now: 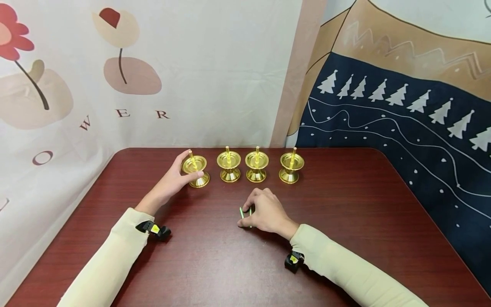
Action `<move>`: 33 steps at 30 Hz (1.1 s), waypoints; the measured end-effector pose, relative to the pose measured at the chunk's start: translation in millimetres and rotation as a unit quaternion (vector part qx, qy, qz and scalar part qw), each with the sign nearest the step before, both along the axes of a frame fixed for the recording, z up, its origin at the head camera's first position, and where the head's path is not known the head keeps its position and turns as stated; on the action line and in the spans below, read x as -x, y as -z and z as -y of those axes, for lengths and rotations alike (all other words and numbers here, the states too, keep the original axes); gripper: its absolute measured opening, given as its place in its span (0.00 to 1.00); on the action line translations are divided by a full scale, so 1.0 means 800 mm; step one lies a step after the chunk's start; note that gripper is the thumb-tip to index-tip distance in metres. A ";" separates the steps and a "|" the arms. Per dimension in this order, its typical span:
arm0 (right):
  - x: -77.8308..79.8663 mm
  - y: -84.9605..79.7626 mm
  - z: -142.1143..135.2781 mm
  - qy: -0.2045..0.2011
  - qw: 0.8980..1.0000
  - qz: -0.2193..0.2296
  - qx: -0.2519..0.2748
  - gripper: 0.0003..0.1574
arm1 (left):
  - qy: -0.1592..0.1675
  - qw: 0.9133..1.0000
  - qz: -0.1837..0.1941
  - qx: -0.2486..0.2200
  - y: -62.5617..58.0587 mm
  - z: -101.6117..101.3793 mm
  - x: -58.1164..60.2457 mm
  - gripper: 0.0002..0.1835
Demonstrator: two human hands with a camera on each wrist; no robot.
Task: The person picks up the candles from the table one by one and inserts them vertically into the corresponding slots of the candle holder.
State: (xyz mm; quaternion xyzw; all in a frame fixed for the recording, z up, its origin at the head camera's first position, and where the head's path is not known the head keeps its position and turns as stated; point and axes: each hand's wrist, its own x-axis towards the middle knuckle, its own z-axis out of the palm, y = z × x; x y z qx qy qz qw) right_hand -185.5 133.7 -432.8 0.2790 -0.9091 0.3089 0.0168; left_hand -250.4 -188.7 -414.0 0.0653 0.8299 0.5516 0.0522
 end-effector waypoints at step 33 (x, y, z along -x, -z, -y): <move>0.059 0.065 -0.015 -0.115 0.993 -0.021 0.013 0.11 | 0.011 0.999 0.006 -0.033 0.009 0.007 0.005 0.50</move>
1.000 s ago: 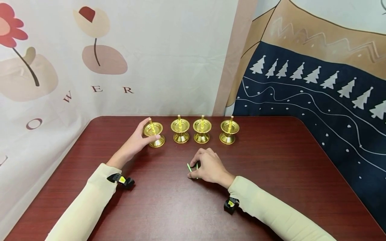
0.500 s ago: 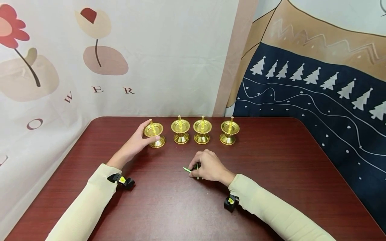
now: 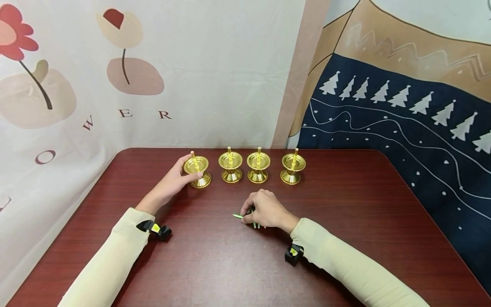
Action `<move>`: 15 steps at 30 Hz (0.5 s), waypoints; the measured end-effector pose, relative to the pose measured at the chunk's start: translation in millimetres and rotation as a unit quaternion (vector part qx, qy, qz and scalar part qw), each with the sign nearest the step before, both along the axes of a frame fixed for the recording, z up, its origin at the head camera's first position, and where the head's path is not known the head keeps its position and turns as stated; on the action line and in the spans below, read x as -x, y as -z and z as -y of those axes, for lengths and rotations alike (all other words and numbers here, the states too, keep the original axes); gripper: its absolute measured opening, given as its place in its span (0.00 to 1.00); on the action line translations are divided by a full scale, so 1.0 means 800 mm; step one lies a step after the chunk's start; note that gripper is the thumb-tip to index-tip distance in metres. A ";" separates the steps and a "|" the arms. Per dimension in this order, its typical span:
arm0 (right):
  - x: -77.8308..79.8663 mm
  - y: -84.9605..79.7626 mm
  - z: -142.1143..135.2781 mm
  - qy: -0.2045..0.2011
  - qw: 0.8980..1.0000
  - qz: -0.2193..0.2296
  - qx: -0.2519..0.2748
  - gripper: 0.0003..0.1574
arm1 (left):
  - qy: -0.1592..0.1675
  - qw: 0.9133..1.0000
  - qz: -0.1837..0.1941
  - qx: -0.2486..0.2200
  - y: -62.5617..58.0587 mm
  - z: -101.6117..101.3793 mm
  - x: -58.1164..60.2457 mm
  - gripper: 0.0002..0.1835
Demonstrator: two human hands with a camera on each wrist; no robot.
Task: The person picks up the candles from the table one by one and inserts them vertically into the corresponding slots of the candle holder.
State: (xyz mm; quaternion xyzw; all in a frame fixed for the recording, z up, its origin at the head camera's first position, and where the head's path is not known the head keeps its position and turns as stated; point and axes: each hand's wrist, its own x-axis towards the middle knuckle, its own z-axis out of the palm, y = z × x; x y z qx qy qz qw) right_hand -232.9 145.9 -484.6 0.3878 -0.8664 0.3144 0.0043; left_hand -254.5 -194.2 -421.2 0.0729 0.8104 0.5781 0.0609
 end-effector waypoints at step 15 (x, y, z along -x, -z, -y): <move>-0.027 -0.062 0.016 -0.010 0.998 0.055 -0.004 0.09 | -0.003 1.000 0.002 0.003 0.000 0.000 0.000 0.50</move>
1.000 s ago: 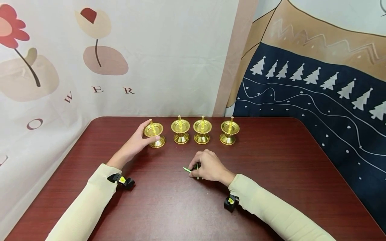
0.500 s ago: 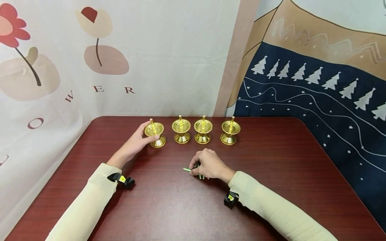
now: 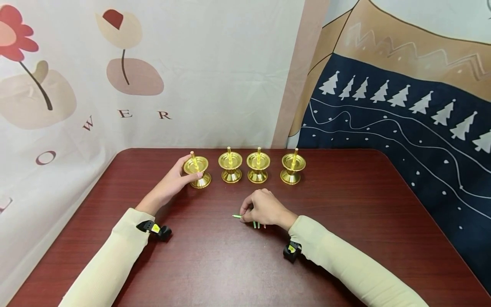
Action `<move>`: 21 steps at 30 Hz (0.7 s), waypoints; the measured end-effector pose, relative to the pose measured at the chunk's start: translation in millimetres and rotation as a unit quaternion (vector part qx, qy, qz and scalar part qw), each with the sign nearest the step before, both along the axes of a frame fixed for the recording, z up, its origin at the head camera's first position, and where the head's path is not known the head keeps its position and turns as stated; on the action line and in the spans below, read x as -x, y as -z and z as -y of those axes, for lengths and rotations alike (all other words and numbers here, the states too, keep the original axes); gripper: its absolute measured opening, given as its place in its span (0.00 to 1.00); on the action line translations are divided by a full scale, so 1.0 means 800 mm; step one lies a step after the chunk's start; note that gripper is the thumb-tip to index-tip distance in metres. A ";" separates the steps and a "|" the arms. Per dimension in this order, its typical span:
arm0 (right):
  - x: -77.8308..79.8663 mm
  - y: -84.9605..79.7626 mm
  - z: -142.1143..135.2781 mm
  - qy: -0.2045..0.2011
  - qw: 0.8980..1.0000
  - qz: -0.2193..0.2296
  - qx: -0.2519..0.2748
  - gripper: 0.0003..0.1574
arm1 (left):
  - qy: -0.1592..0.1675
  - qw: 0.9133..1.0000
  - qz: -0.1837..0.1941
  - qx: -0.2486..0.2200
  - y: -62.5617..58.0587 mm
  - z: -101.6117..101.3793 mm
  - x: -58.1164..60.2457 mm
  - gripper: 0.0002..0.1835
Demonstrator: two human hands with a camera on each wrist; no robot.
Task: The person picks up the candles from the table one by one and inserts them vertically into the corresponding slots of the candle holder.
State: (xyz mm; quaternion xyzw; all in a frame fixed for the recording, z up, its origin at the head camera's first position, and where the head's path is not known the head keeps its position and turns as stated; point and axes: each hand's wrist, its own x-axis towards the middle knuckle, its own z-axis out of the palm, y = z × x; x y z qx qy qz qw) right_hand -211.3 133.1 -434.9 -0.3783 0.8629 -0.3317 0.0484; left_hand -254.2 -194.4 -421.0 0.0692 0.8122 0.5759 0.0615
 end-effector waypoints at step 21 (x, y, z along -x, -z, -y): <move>-0.003 -0.014 0.016 0.033 0.998 0.009 -0.054 0.06 | 0.001 1.000 0.003 -0.005 -0.001 0.001 -0.001 0.49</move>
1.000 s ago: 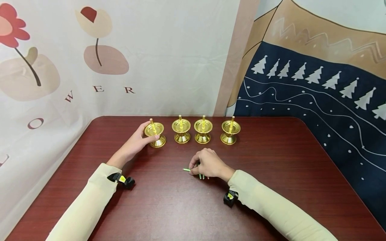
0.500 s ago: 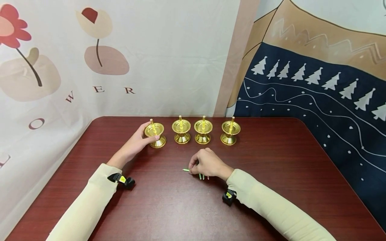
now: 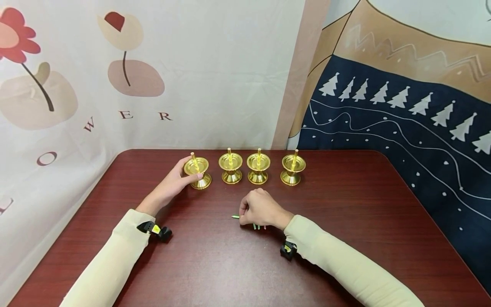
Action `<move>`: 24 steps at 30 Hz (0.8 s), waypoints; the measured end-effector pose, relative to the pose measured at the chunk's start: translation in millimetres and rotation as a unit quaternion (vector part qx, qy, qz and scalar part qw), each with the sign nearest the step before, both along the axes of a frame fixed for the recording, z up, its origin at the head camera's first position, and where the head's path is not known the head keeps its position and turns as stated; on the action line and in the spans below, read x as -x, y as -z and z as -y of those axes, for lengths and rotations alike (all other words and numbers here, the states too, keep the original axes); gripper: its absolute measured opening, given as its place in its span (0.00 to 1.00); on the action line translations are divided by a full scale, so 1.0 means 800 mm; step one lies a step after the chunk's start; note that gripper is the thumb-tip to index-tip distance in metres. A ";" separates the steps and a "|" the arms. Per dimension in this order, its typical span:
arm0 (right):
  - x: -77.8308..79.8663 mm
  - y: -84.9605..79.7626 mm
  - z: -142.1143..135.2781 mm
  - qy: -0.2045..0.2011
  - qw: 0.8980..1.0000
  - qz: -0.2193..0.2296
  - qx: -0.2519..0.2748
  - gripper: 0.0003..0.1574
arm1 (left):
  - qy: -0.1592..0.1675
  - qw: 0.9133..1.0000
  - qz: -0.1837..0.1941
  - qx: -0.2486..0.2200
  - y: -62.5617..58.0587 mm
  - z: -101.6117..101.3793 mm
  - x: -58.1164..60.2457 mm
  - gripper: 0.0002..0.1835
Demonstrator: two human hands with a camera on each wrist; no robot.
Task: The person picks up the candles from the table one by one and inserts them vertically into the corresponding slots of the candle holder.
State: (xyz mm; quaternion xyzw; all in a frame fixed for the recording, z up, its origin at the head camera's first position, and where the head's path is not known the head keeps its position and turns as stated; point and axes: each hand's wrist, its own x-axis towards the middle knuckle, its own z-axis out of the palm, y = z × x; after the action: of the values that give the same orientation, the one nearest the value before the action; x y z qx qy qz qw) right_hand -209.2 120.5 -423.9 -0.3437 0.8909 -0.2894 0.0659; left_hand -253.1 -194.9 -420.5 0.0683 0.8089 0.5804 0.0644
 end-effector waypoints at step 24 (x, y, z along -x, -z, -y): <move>0.015 -0.018 0.013 -0.019 0.997 0.031 0.072 0.08 | -0.001 1.000 0.001 -0.006 0.001 0.000 -0.001 0.48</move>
State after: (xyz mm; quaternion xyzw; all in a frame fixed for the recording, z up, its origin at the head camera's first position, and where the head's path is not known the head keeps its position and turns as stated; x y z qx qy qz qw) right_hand -221.3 110.0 -409.6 -0.3549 0.8586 -0.3624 0.0744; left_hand -252.6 -195.1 -421.5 0.0675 0.8051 0.5858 0.0645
